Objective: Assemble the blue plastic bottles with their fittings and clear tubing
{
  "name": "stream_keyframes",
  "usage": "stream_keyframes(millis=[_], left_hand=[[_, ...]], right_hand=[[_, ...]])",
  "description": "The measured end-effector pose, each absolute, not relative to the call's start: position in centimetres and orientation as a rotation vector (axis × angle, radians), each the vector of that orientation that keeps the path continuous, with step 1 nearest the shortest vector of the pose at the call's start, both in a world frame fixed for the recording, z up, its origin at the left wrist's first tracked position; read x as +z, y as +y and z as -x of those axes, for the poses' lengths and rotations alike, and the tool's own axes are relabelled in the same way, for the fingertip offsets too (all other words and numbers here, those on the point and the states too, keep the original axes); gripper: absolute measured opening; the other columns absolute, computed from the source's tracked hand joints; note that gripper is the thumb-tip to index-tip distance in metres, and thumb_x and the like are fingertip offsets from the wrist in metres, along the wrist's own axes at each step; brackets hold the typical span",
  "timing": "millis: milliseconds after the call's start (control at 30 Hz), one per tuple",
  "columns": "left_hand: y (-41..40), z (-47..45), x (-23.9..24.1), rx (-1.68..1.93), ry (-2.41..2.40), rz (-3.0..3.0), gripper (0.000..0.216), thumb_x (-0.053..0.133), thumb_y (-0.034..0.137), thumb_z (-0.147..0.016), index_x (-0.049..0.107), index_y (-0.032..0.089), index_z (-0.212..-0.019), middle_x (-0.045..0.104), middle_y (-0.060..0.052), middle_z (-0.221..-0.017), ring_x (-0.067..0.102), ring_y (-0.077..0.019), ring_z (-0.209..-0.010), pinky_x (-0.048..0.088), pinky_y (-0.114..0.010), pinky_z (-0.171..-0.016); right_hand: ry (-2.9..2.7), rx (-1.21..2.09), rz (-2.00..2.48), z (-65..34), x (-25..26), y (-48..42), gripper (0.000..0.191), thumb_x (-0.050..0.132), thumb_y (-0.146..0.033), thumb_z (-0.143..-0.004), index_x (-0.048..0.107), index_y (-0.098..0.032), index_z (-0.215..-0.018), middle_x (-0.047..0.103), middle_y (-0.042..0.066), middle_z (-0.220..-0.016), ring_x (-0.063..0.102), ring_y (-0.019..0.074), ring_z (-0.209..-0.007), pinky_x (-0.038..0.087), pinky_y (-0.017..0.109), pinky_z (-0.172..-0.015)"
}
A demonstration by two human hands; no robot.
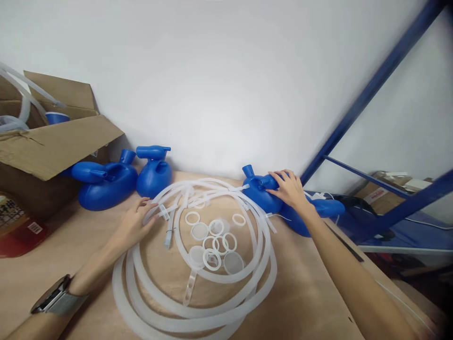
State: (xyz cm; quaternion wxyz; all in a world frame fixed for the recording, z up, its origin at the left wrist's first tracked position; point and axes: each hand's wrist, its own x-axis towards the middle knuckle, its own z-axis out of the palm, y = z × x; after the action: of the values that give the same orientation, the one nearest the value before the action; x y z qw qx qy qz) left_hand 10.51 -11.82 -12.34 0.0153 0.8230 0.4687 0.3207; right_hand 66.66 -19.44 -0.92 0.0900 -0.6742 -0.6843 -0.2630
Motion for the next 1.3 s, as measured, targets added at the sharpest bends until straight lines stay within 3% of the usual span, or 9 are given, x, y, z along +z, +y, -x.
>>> stream_keyframes(millis=[167, 333, 500, 667, 867, 1000, 1100, 1167, 1300], left_hand=[[-11.7, -10.4, -12.6, 0.979, 1.472, -2.593, 0.052, 0.045, 0.057, -0.098, 0.076, 0.023, -0.123, 0.064, -0.015, -0.134, 0.069, -0.0339, -0.115, 0.06, -0.045, -0.097], [-11.7, -10.3, -12.7, 0.978, 1.472, -2.629, 0.052, 0.044, 0.054, -0.1, 0.075, 0.023, -0.125, 0.064, -0.017, -0.133, 0.068, -0.0373, -0.119, 0.058, -0.051, -0.098], [-11.9, -10.2, -12.4, 0.994, 1.454, -2.643, 0.05, 0.046, 0.051, -0.1, 0.072, 0.021, -0.13, 0.062, -0.017, -0.135, 0.066, -0.0383, -0.122, 0.055, -0.054, -0.104], [-12.5, -10.8, -11.4, 1.125, 1.323, -2.703, 0.042, 0.045, 0.045, -0.104, 0.073, 0.023, -0.127, 0.063, -0.016, -0.137, 0.063, -0.0376, -0.127, 0.049, -0.056, -0.112], [-14.4, -13.3, -10.8, 0.937, 0.905, -2.868, 0.038, 0.048, 0.038, -0.107, 0.075, 0.026, -0.131, 0.07, -0.013, -0.132, 0.065, -0.0324, -0.126, 0.05, -0.048, -0.113], [-14.3, -16.2, -10.4, 0.648, 0.75, -3.022, 0.051, 0.046, 0.028, -0.108, 0.056, 0.032, -0.157, 0.057, -0.011, -0.159, 0.051, -0.034, -0.148, 0.041, -0.051, -0.123], [-12.3, -19.0, -9.6, 0.509, 0.72, -3.183, 0.062, 0.051, 0.022, -0.105, 0.045, 0.036, -0.165, 0.041, -0.012, -0.172, 0.038, -0.0365, -0.159, 0.03, -0.057, -0.127], [-10.6, -20.9, -9.1, 0.435, 0.744, -3.244, 0.061, 0.054, 0.022, -0.105, 0.047, 0.037, -0.163, 0.036, -0.013, -0.175, 0.038, -0.0368, -0.159, 0.034, -0.056, -0.124], [-7.7, -24.2, -9.0, 0.346, 0.913, -3.214, 0.054, 0.055, 0.029, -0.106, 0.052, 0.034, -0.16, 0.04, -0.017, -0.172, 0.039, -0.0405, -0.158, 0.044, -0.057, -0.116]], right_hand=[[-1.971, -0.861, 1.855, -66.1, -1.0, -19.8, 0.056, 0.059, -0.044, -0.102, 0.059, -0.023, -0.153, 0.06, 0.018, -0.151, 0.047, 0.0421, -0.14, 0.029, 0.066, -0.126], [-1.698, -0.901, 1.672, -65.3, 1.3, -20.9, 0.062, 0.062, -0.056, -0.1, 0.06, -0.021, -0.151, 0.061, 0.018, -0.145, 0.05, 0.0407, -0.136, 0.043, 0.061, -0.119], [-1.605, -0.895, 1.481, -63.5, 4.0, -24.5, 0.067, 0.072, -0.061, -0.095, 0.059, -0.026, -0.15, 0.064, 0.016, -0.141, 0.055, 0.039, -0.133, 0.045, 0.061, -0.117], [-1.758, -0.752, 1.443, -61.2, 3.1, -28.2, 0.067, 0.075, -0.06, -0.092, 0.058, -0.03, -0.15, 0.066, 0.014, -0.14, 0.06, 0.0395, -0.132, 0.048, 0.062, -0.115], [-1.93, -0.654, 1.424, -60.4, -0.4, -28.5, 0.062, 0.07, -0.056, -0.098, 0.055, -0.028, -0.151, 0.065, 0.015, -0.15, 0.059, 0.0393, -0.141, 0.032, 0.067, -0.129], [-2.009, -0.66, 1.363, -61.6, -1.8, -27.2, 0.058, 0.065, -0.046, -0.103, 0.05, -0.03, -0.156, 0.058, 0.012, -0.16, 0.051, 0.0396, -0.151, 0.034, 0.069, -0.128], [-1.999, -0.693, 1.363, -62.2, -2.4, -26.5, 0.059, 0.064, -0.037, -0.104, 0.047, -0.033, -0.16, 0.053, 0.009, -0.166, 0.041, 0.0403, -0.158, 0.038, 0.069, -0.126], [-1.936, -0.682, 1.417, -62.1, -2.6, -26.3, 0.06, 0.062, -0.036, -0.105, 0.045, -0.035, -0.162, 0.05, 0.009, -0.168, 0.039, 0.0397, -0.159, 0.041, 0.067, -0.125], [-1.718, -0.68, 1.458, -61.6, -2.4, -26.3, 0.064, 0.063, -0.038, -0.105, 0.04, -0.036, -0.165, 0.047, 0.011, -0.169, 0.049, 0.0385, -0.154, 0.046, 0.065, -0.123]])
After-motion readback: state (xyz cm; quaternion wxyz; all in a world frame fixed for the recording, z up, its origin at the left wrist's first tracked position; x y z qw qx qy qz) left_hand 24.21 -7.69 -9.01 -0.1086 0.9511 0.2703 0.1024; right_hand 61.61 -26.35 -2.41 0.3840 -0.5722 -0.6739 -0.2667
